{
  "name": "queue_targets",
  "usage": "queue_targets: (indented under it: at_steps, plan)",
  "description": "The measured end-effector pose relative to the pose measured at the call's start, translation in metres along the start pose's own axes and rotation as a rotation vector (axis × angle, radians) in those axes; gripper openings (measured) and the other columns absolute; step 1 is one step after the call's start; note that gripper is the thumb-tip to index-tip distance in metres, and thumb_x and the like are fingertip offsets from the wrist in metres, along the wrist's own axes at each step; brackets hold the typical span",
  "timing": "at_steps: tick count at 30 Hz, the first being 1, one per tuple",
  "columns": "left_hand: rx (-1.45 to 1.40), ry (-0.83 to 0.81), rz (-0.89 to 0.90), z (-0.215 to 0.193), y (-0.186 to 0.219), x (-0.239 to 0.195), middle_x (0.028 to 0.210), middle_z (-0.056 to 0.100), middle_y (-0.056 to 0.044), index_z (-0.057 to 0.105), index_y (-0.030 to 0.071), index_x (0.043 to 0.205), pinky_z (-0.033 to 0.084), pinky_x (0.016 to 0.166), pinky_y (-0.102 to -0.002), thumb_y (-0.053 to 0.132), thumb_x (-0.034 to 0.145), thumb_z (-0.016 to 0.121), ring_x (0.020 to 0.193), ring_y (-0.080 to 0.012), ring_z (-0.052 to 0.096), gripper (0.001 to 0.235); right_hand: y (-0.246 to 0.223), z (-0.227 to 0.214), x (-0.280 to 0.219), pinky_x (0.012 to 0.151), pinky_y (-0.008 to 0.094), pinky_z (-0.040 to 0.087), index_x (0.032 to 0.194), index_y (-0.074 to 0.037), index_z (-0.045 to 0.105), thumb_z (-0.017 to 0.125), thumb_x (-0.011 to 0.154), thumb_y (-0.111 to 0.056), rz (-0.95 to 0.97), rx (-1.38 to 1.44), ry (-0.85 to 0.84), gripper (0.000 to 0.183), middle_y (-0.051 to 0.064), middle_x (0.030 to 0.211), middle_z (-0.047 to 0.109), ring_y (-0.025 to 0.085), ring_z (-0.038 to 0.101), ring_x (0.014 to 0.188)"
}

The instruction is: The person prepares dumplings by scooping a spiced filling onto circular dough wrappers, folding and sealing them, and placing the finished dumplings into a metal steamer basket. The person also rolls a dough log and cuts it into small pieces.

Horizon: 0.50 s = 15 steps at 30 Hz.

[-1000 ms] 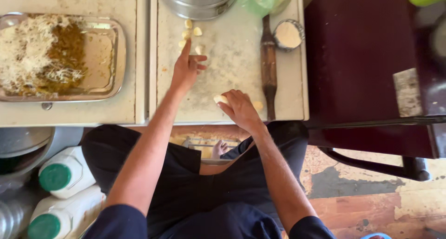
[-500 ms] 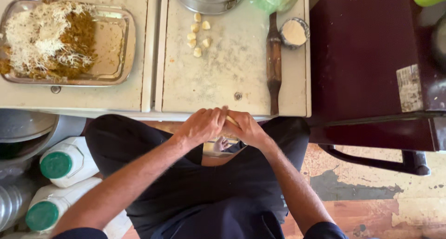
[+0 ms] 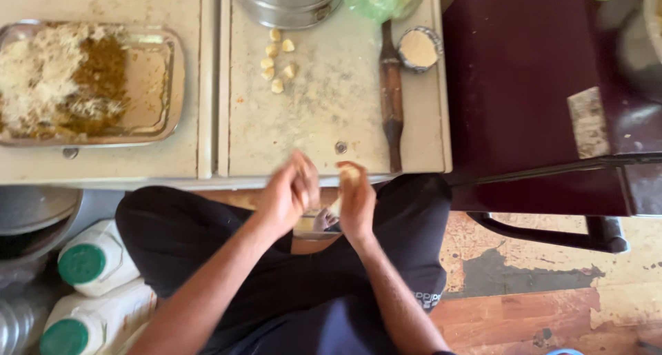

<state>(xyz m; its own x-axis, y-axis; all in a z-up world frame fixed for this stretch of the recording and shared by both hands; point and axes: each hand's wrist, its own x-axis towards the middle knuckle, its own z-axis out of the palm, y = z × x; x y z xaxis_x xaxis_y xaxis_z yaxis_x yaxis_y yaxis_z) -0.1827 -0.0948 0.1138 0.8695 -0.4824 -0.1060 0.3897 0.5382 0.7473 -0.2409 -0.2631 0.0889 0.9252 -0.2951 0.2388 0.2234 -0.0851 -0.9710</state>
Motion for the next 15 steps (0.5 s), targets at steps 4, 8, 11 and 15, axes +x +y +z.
queue_targets:
  at_steps: [4,8,11,15]
  plan:
    - [0.174,0.381,-0.018,-0.03,0.001,0.104,0.071,0.051,0.001,0.069,0.008,0.111,0.046,0.052,-0.022,0.017,0.105,0.05,0.06,-0.009,0.048,0.022,0.018,-0.012,0.001,0.068,0.028,0.045,0.125,0.0,0.06,0.048,0.111,-0.027,0.429,0.686,0.163,0.032,0.003,0.086,0.053,0.012,0.05,0.075]
    - [-0.049,0.403,-0.07,-0.088,-0.008,0.189,0.104,0.073,-0.019,0.055,-0.011,0.106,0.059,0.07,-0.029,0.0,0.102,0.05,0.078,-0.0189,0.064,0.013,0.025,-0.021,-0.013,0.072,0.027,0.045,0.125,0.001,0.058,0.049,0.11,-0.027,0.421,0.816,0.134,0.033,0.003,0.09,0.055,0.012,0.051,0.08]
    - [0.086,0.475,0.011,-0.101,-0.01,0.215,0.117,0.074,-0.025,0.06,-0.009,0.117,0.058,0.071,-0.03,0.013,0.103,0.051,0.08,-0.0198,0.068,0.027,0.022,-0.013,-0.015,0.073,0.027,0.047,0.125,0.0,0.058,0.049,0.108,-0.025,0.431,0.809,0.162,0.032,0.003,0.09,0.057,0.012,0.053,0.081]
    - [0.41,0.338,0.045,-0.038,-0.041,0.143,0.138,0.069,-0.024,0.055,0.0,0.142,0.057,0.087,-0.035,0.04,0.106,0.041,0.106,-0.0282,0.072,0.056,0.008,0.0,-0.025,0.103,0.036,0.04,0.148,0.004,0.047,0.049,0.114,-0.03,0.204,0.541,0.087,0.049,0.013,0.132,0.052,0.023,0.049,0.121]
